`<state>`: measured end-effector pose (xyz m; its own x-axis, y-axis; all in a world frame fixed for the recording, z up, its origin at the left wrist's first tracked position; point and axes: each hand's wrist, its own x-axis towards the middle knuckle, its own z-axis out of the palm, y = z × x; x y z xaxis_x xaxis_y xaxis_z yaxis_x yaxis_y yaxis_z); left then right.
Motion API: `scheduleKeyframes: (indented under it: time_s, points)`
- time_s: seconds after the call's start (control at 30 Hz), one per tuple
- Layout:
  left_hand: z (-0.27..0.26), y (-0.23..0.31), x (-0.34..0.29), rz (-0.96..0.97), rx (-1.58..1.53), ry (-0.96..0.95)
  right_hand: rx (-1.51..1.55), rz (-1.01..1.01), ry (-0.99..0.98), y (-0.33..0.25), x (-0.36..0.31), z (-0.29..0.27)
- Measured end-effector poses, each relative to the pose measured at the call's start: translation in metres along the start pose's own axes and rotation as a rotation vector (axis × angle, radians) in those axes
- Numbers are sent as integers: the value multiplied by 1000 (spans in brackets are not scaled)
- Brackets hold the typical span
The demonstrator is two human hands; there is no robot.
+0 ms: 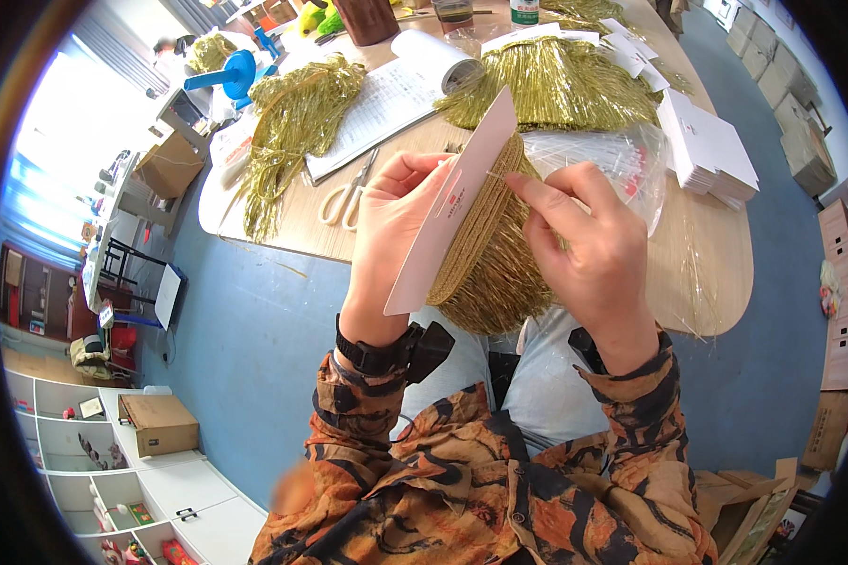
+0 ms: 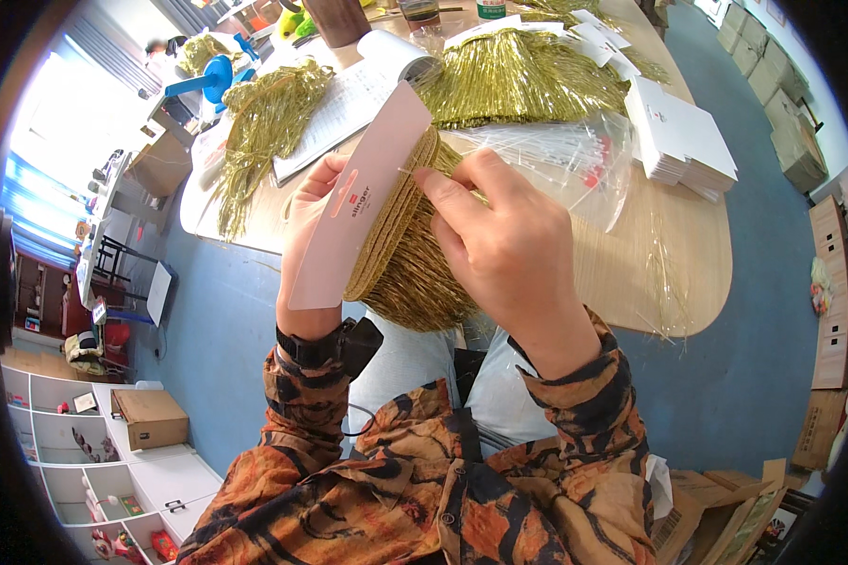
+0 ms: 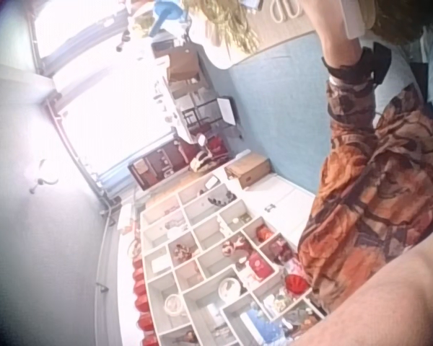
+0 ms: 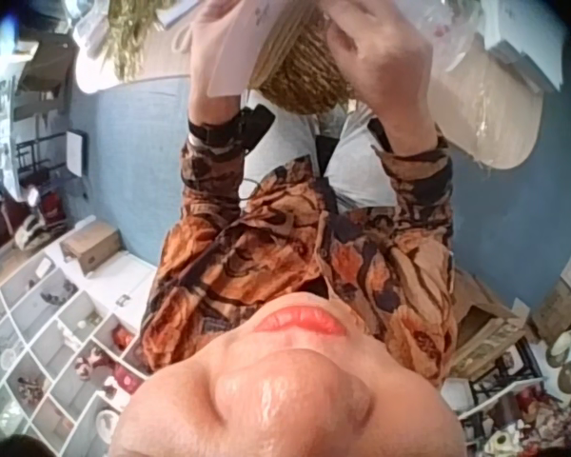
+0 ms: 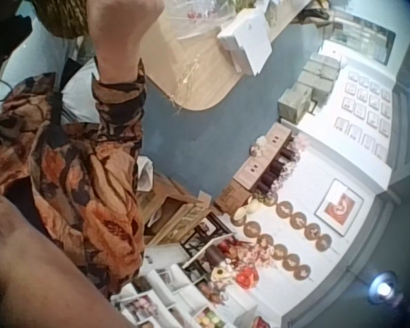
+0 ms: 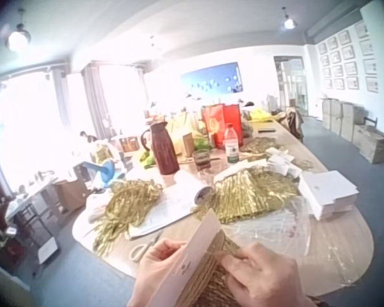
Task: The person wraps a bundle of gold tinsel with a white card and secures it with a rubber band. They then use scissors to trim the excess rubber band and place the packaged tinsel on the table.
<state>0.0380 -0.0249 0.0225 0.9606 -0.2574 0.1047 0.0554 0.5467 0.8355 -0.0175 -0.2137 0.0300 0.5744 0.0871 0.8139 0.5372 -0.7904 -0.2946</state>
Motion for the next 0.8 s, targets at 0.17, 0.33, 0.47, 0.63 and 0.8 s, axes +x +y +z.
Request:
scheduleKeyframes:
  time_s: [0.17,0.33,0.47,0.63,0.8]
  points:
    - [9,3,-1,5,87,57,76,50,-39,-3,1,0]
    - [30,21,0,130,350,114,357,171,63,2,11,9]
    - [46,40,-5,392,664,-18,730,365,151,10,3,16]
    - [57,1,2,195,928,2,907,752,122,40,-36,19]
    - [56,-63,2,74,1107,-2,462,797,42,63,-84,23]
